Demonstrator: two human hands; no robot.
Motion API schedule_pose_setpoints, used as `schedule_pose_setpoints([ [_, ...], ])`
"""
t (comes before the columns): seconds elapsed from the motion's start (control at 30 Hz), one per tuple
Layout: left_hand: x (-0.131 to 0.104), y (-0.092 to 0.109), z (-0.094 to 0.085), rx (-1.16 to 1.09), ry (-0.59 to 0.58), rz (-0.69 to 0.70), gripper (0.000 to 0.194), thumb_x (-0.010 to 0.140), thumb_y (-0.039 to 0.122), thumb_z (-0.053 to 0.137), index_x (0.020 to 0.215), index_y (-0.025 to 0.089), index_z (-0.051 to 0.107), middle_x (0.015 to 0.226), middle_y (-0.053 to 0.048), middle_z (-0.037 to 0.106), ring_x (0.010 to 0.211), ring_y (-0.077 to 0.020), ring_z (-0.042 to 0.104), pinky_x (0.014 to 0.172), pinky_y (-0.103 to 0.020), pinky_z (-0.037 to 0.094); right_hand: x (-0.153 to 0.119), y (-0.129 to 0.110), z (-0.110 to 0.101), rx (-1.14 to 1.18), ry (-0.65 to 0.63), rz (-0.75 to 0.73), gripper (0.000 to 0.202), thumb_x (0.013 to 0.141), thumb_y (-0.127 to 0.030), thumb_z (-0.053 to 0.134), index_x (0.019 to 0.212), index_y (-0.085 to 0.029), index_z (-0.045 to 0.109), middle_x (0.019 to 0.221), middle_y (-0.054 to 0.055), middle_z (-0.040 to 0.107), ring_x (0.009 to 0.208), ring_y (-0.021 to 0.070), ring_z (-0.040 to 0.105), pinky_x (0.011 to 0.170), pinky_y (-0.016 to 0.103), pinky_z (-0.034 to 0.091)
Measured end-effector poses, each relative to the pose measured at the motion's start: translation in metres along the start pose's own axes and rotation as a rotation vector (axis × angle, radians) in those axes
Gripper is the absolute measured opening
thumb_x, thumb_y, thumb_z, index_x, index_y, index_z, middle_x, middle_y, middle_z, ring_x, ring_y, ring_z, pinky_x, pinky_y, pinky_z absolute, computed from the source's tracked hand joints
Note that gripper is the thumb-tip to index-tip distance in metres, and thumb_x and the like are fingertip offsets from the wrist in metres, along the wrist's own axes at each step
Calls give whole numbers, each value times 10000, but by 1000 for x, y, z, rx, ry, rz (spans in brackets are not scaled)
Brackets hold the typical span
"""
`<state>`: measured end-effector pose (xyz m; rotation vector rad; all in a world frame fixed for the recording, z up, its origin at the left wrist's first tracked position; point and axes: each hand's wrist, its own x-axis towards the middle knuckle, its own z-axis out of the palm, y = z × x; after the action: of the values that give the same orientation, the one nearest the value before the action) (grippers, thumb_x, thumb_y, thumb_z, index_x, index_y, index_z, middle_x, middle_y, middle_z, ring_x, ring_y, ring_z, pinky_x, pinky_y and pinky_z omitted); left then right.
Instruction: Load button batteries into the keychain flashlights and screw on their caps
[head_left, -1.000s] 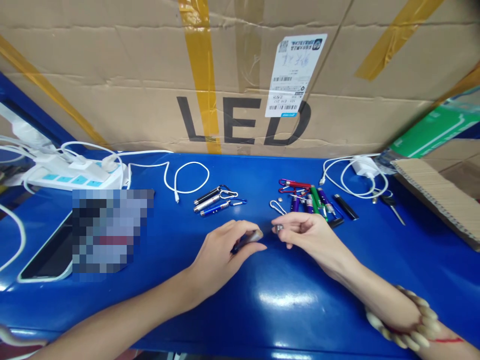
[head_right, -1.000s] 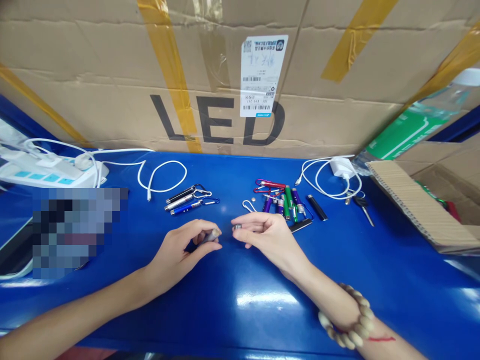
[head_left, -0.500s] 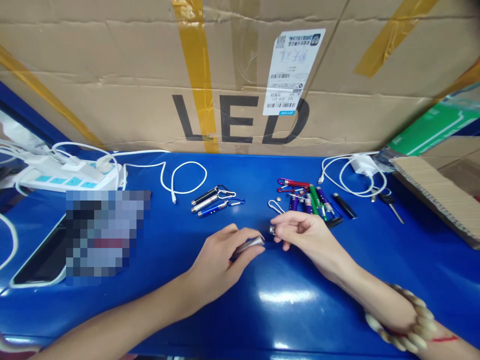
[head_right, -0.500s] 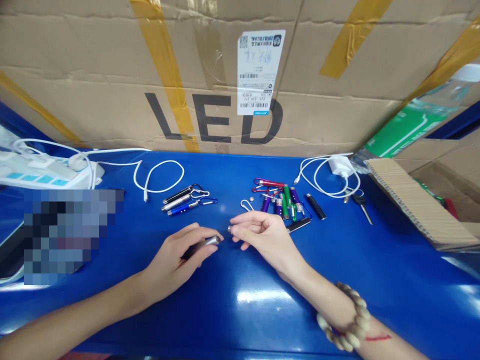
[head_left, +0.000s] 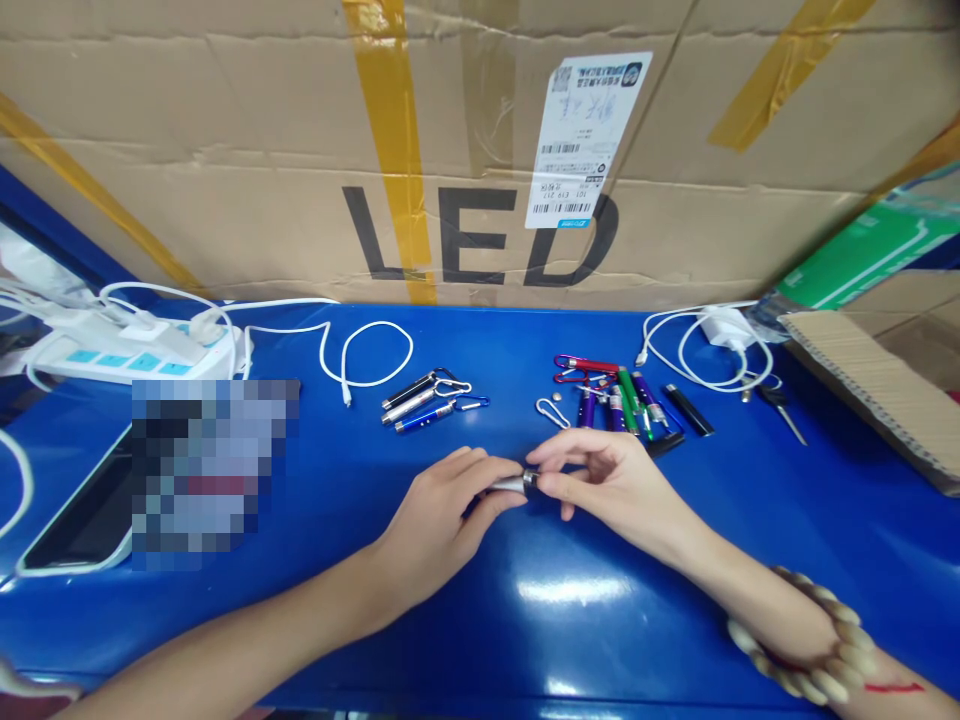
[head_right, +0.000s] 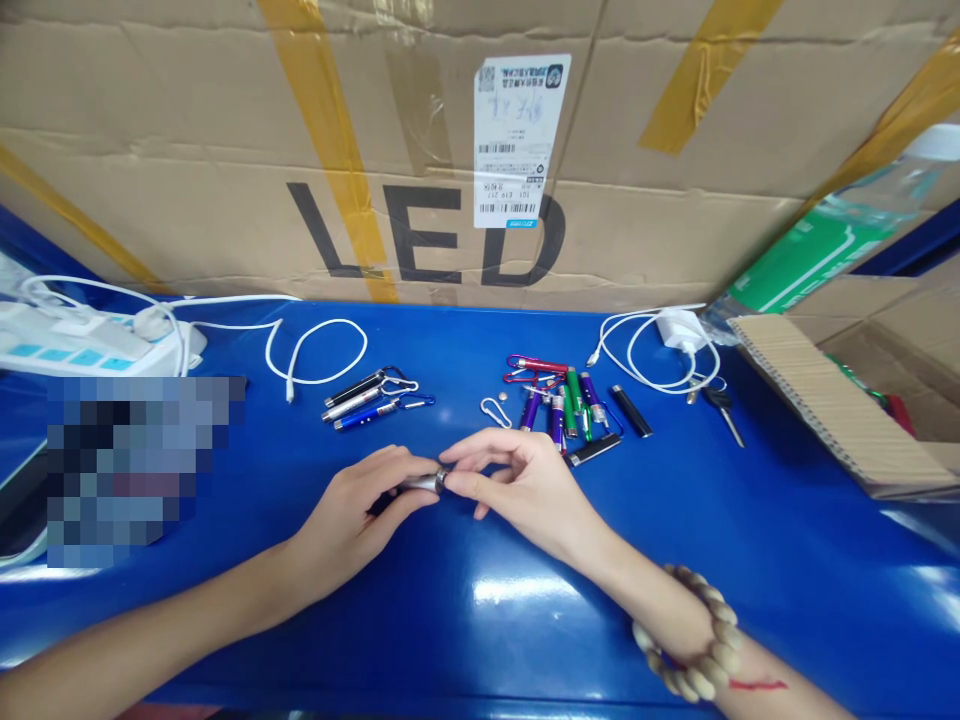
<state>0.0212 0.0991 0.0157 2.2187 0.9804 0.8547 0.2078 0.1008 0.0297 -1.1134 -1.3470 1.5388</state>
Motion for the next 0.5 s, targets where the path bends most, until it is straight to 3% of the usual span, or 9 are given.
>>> schedule_pose_setpoints([
  [0.13, 1, 0, -1, -4, -29, 15, 138, 884, 200, 489, 921, 156, 614, 813, -9, 639, 752, -121, 544, 700, -226, 422, 3, 3, -1, 70, -71, 151, 293, 615, -246, 755, 848, -110, 643, 636, 9, 598, 543, 71, 553, 428, 134, 484],
  [0.3, 0, 1, -1, -44, -46, 11, 123, 877, 170, 494, 911, 160, 612, 801, -2, 634, 750, -112, 553, 704, -211, 420, 3, 6, -2, 97, -110, 273, 307, 519, -262, 801, 689, -95, 607, 550, -1, 585, 477, 65, 530, 392, 128, 457],
  [0.5, -5, -1, 2, -31, -49, 59, 136, 892, 162, 456, 942, 133, 579, 795, -15, 621, 738, -114, 566, 670, -202, 433, -1, 8, -2, 21, -190, 291, 254, 598, -307, 761, 614, -88, 634, 562, 28, 604, 472, 77, 551, 386, 129, 463],
])
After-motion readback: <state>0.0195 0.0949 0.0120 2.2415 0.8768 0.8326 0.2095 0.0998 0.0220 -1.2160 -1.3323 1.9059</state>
